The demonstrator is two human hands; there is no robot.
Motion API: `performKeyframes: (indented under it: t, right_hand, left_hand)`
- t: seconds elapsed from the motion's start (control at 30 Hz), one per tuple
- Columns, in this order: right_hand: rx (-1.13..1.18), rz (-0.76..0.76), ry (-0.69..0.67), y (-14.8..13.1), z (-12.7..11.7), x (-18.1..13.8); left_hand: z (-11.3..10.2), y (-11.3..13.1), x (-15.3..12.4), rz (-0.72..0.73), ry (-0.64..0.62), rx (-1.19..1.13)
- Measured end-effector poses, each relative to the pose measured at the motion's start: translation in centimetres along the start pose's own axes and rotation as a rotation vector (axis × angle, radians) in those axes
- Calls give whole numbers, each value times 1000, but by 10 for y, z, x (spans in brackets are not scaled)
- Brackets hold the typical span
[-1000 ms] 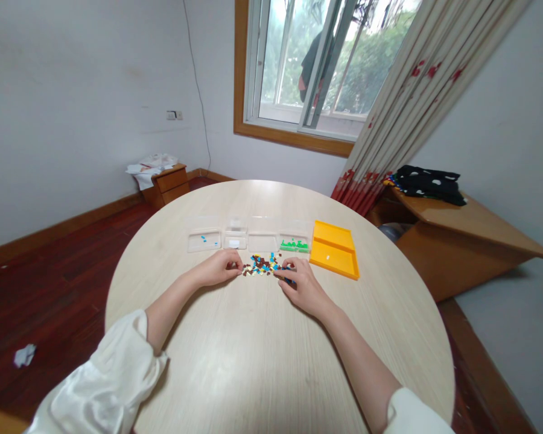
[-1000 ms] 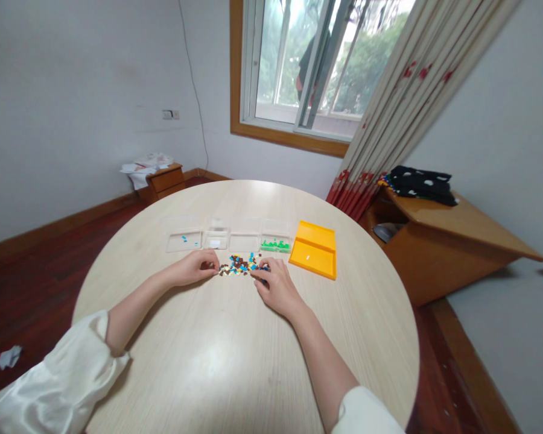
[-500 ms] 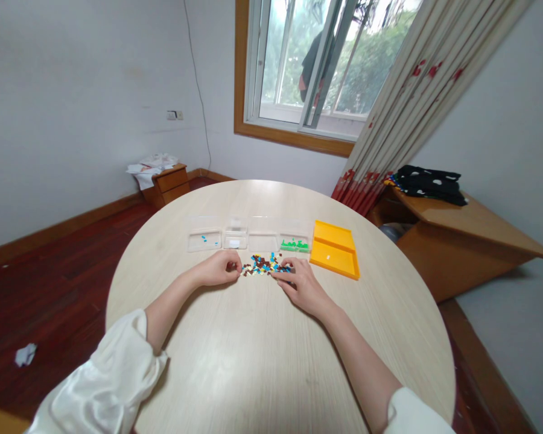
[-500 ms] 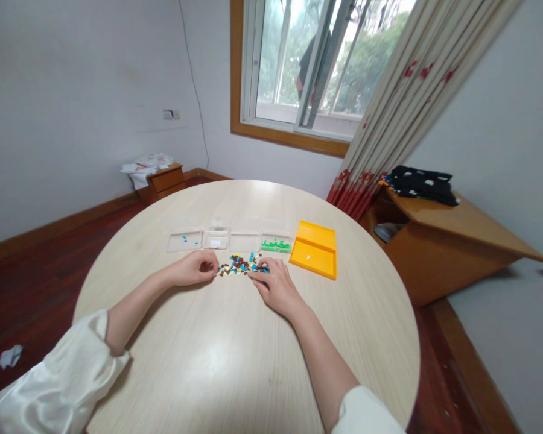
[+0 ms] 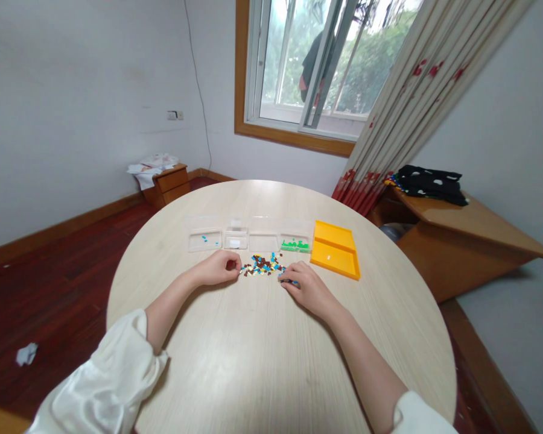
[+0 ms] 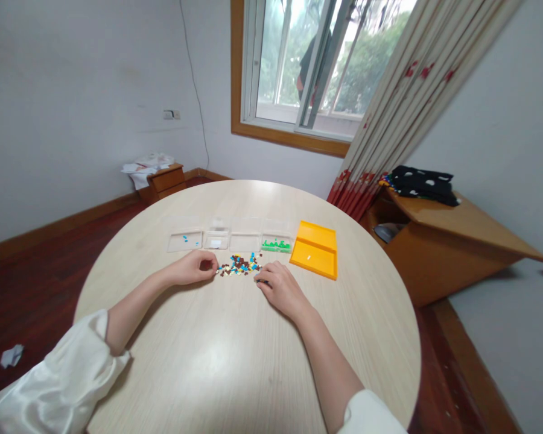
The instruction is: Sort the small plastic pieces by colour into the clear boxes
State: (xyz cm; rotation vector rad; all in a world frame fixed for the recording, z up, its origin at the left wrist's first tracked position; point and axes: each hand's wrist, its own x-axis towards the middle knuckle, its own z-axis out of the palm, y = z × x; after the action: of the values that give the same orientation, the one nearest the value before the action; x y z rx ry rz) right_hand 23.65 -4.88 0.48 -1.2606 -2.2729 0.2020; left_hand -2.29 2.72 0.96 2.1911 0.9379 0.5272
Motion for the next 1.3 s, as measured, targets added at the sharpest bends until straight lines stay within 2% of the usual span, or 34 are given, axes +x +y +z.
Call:
performKeyframes:
  t: [0.27,0.43,0.73,0.93,1.03,1.17,1.3]
  right_hand:
    - [-1,91,-14,-1,-2,-1]
    - [1,59,39,1,0,-2]
    - [-7,-9,17,1,5,-1]
    - [-2,20,18,4,10,-1]
    - [-10,31,7,2,10,-1]
    - [-19,26,-10,-2,10,0]
    - [-17,33,-3,-3,12,1]
  left_hand:
    - [-1,2,-1,-16,-9,-5]
    - [-1,1,-1,-12,-8,-11]
    - [-1,2,-1,-4,-1,-35]
    - [1,3,-1,-16,-77,-206]
    - [1,1,1,0,-25,-203]
    - [-1,-2,3,-8,108,-69]
    - [-1,-3,3,1,169,36]
